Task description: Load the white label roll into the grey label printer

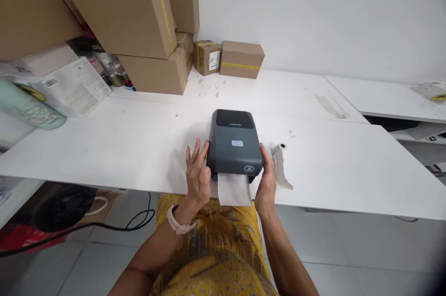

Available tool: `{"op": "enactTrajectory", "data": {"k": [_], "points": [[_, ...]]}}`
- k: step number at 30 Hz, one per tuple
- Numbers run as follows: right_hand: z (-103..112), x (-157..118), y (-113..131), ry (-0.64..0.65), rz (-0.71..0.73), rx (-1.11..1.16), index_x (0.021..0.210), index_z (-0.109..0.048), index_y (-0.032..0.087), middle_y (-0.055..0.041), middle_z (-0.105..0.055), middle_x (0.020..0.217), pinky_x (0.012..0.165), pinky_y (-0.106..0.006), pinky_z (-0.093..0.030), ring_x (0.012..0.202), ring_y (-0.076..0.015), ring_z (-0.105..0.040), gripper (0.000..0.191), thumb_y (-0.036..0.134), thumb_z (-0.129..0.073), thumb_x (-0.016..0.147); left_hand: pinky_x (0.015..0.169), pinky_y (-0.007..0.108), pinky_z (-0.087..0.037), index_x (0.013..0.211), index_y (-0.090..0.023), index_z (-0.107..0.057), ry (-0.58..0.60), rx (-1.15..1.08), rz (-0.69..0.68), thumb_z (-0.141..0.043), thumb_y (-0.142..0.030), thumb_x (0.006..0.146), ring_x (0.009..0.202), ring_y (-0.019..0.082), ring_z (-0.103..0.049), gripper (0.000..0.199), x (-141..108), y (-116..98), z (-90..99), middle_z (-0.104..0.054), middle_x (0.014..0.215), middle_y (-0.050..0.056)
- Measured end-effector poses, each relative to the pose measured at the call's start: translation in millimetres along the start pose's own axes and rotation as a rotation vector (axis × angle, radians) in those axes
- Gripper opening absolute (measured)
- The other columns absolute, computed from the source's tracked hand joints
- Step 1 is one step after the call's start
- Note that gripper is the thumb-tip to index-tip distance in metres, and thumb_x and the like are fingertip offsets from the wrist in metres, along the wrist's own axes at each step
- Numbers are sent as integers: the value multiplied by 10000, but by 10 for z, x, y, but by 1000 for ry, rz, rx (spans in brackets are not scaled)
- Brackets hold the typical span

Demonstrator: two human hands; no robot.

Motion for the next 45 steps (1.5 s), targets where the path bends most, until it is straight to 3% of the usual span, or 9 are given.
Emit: {"op": "enactTrajectory", "data": {"k": [4,8,12,19,25,28,31,33,45], "points": [[-45,584,438,20,205,-112,1635,-328,424,19,-325,1728,1341,-650,-105,1642,-344,-205,690,736,-312,1019,1252,547,-373,1445,-233,-609,-118,-284,69,-354,-586,1069,1362,301,-640,574,584,57,20,-696,1426,103],[-229,1284,787,-40,415,-159,1649,-262,403,-6,-223,1754,1315,-664,-149,1655,-363,-142,715,745,-282,1022,1081,438,-504,1344,-180,-640,-159,-336,277,-589,-478,978,1120,252,-724,474,1054,423,-63,-797,1076,88],[-393,1929,810,-54,507,-285,1652,-230,360,-84,-331,1685,1258,-650,-301,1608,-358,-278,728,726,-310,1028,720,303,-481,1294,-145,-668,86,-265,517,-695,-380,864,670,143,-563,491,1055,767,-200,-601,713,-35],[-478,2905,481,94,365,-404,1596,-301,333,-112,-461,1599,1196,-562,-438,1520,-317,-440,732,761,-349,1004,644,271,-329,1575,-142,-414,475,-172,565,-743,-374,828,619,130,-410,849,836,780,-235,-410,637,-101],[-257,2204,757,-100,587,-443,1464,-484,313,-113,-566,1491,1188,-579,-435,1435,-326,-515,534,600,-519,1015,612,273,-303,1629,-168,-328,574,-116,573,-690,-292,824,589,139,-413,892,835,824,-256,-415,609,-100],[-389,1736,629,310,558,-585,1236,-638,270,-106,-723,1213,1031,-522,-555,1189,-319,-677,361,539,-575,1003,619,277,-331,1617,-191,-356,574,-28,569,-659,-287,816,621,162,-479,862,840,812,-267,-481,629,-79],[-594,1489,269,860,313,-777,1371,-589,241,-145,-686,1369,976,-502,-578,1228,-355,-678,521,530,-669,945,622,286,-335,1622,-208,-359,595,101,534,-643,-315,821,639,176,-511,856,847,792,-262,-537,679,-56],[-678,1457,111,1040,189,-892,1503,-496,212,-193,-623,1470,1041,-538,-536,1314,-404,-630,696,533,-700,920,616,289,-328,1636,-219,-332,618,149,513,-631,-320,823,633,178,-511,872,846,787,-257,-547,696,-51],[-780,1954,250,1266,124,-683,1548,-486,255,-98,-541,1594,1226,-494,-397,1472,-361,-508,777,626,-658,888,606,284,-309,1633,-175,-334,612,121,485,-588,-272,783,615,173,-493,892,861,757,-258,-519,653,-62]]}}
Point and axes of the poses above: each hand's wrist, its own x-axis towards the middle knuckle, its own z-axis out of the back of the hand, y = z × x, the point moved 5 cm from there along x, towards the middle knuckle
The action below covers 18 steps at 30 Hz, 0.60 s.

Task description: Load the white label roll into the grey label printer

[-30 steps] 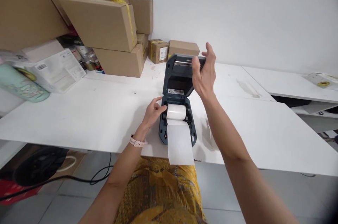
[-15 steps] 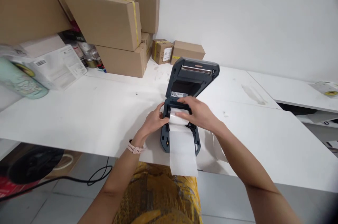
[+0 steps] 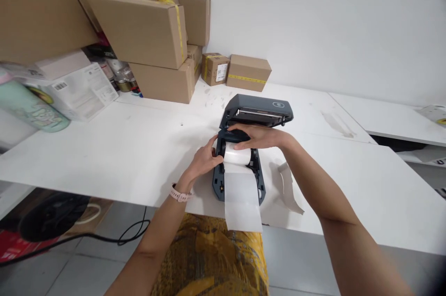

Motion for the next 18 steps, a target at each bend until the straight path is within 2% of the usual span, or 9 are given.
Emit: {"op": "enactTrajectory", "data": {"k": [3,5,8,13,18], "points": [[-5,61,-54,-22,-27,-64,1616,-394,242,-105,-379,1709,1305,-509,-272,1589,-365,-336,908,615,-709,851,600,285,-303,1631,-175,-341,-3,10,0,-586,-269,778,612,173,-485,892,3,18,-6,-510,656,-63],[-42,112,-87,-29,-75,-109,1657,-316,240,-115,-325,1734,1315,-546,-229,1616,-385,-269,991,602,-734,835,602,284,-306,1638,-178,-327,3,11,-1,-590,-275,784,610,171,-484,899,9,39,-14,-506,656,-67],[-67,175,-126,-30,-129,-146,1694,-208,241,-135,-318,1735,1300,-579,-236,1606,-420,-273,1110,638,-749,809,612,283,-316,1653,-185,-298,13,7,-3,-600,-274,788,614,169,-487,920,19,68,-22,-500,651,-74],[-30,256,-190,23,-146,-101,1712,-100,228,-143,-331,1729,1280,-559,-295,1607,-434,-259,1293,723,-780,730,634,287,-340,1655,-182,-298,4,-5,-7,-612,-274,787,648,175,-510,928,29,74,-22,-529,674,-66],[-18,301,-224,68,-134,-91,1711,-70,169,-183,-361,1707,1259,-513,-350,1576,-413,-341,1346,723,-786,715,625,291,-331,1637,-171,-331,-9,-52,-14,-590,-283,807,627,171,-492,877,26,63,-20,-507,652,-68]]}}
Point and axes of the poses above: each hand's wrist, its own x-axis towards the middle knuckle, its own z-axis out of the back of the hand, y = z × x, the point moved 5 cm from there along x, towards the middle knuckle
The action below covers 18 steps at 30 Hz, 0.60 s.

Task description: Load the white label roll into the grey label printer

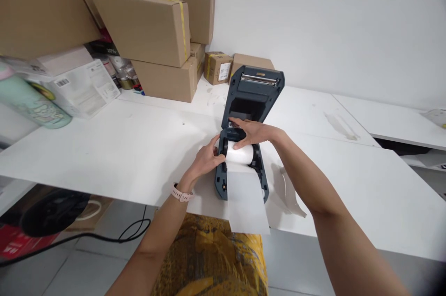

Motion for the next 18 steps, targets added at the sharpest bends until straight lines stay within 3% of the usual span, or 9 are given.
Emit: {"op": "enactTrajectory", "data": {"k": [6,10,15,18], "points": [[-19,14,-22,-39,23,-21,1708,-128,249,-129,-285,1751,1264,-583,-319,1604,-444,-264,1285,720,-795,716,621,293,-326,1640,-165,-327,5,8,8,-602,-255,766,624,169,-482,921,-15,-11,-1,-506,654,-67],[-34,-60,12,-40,-19,-22,1705,-159,256,-118,-291,1750,1271,-571,-311,1613,-436,-244,1228,669,-805,745,610,289,-323,1641,-165,-327,7,-7,14,-600,-252,760,623,171,-485,926,-20,-29,4,-514,657,-64],[-205,-333,277,-143,42,-81,1660,-305,232,-195,-538,1571,1150,-529,-452,1457,-412,-506,956,529,-755,870,594,279,-326,1638,-149,-329,23,-38,8,-601,-272,769,609,172,-495,919,-19,-37,0,-527,635,-63],[-438,-358,385,-133,18,-187,1685,-211,180,-261,-610,1463,1061,-551,-495,1345,-448,-598,993,457,-745,895,589,276,-328,1641,-144,-337,12,-17,-1,-605,-269,768,601,169,-498,922,-15,-39,7,-555,639,-55]]}}
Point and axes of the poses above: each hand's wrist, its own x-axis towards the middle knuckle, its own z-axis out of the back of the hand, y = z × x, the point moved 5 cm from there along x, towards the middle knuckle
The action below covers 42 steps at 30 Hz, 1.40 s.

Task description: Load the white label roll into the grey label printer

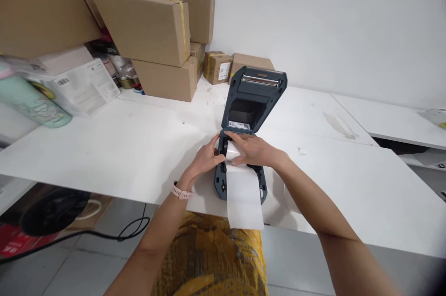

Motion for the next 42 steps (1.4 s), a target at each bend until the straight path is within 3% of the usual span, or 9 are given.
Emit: {"op": "enactTrajectory", "data": {"k": [4,8,13,17,23,30,36,39,42], "points": [[-169,119,14,9,-60,-77,1703,-71,154,-285,-608,1456,1036,-572,-496,1287,-469,-636,1049,451,-689,909,593,278,-335,1651,-121,-330,-5,45,-8,-577,-233,760,588,170,-495,931,0,-22,11,-549,601,-56],[6,26,-39,7,21,148,1704,-78,239,-185,-662,1417,1031,-530,-532,1232,-413,-680,1200,476,-791,768,584,274,-330,1651,-125,-332,3,36,-6,-576,-228,757,580,176,-503,932,-2,-27,9,-537,576,-62],[542,-696,-231,-131,252,411,1629,-337,293,-100,-614,1485,1147,-479,-495,1371,-351,-597,1078,493,-850,702,582,267,-330,1654,-164,-336,12,-9,-6,-595,-232,774,563,169,-487,920,-2,11,0,-516,557,-73],[707,-1191,-743,-340,161,498,1348,-586,314,-98,-691,1345,1087,-509,-526,1270,-363,-648,725,443,-875,695,580,263,-310,1656,-150,-329,-6,3,-33,-573,-223,781,542,143,-424,911,-5,4,7,-470,548,-88],[178,-1077,-1475,-504,-204,806,1211,-536,246,-134,-654,1341,1021,-496,-533,1228,-349,-633,723,537,-836,621,563,260,-286,1656,-115,-320,-9,-9,-25,-580,-246,790,538,126,-382,914,5,15,7,-437,552,-93],[-323,-665,-1601,-497,-265,848,1272,-563,225,-142,-638,1408,1065,-489,-517,1252,-313,-628,760,502,-849,625,550,246,-291,1667,-132,-297,-2,-65,13,-596,-269,810,548,120,-374,918,19,69,-3,-408,578,-93],[-435,-1353,-1834,-526,-308,937,1380,-575,303,-142,-594,1551,1177,-545,-438,1463,-300,-537,586,643,-625,906,521,235,-289,1663,-136,-306,-3,-75,-13,-594,-269,810,536,121,-374,910,40,89,-13,-414,565,-89],[-663,-1640,-1816,-493,-351,968,1293,-643,287,-155,-623,1520,1137,-593,-476,1439,-352,-562,593,657,-716,836,522,228,-289,1666,-150,-305,5,-55,-26,-586,-259,812,536,116,-374,906,45,82,-11,-415,572,-90],[-939,-1613,-1660,-465,-338,1007,1291,-650,299,-129,-657,1486,1068,-558,-548,1369,-351,-621,648,645,-799,764,522,227,-285,1670,-154,-295,9,-22,-17,-577,-265,816,533,111,-363,906,44,71,-7,-397,573,-95]]}}
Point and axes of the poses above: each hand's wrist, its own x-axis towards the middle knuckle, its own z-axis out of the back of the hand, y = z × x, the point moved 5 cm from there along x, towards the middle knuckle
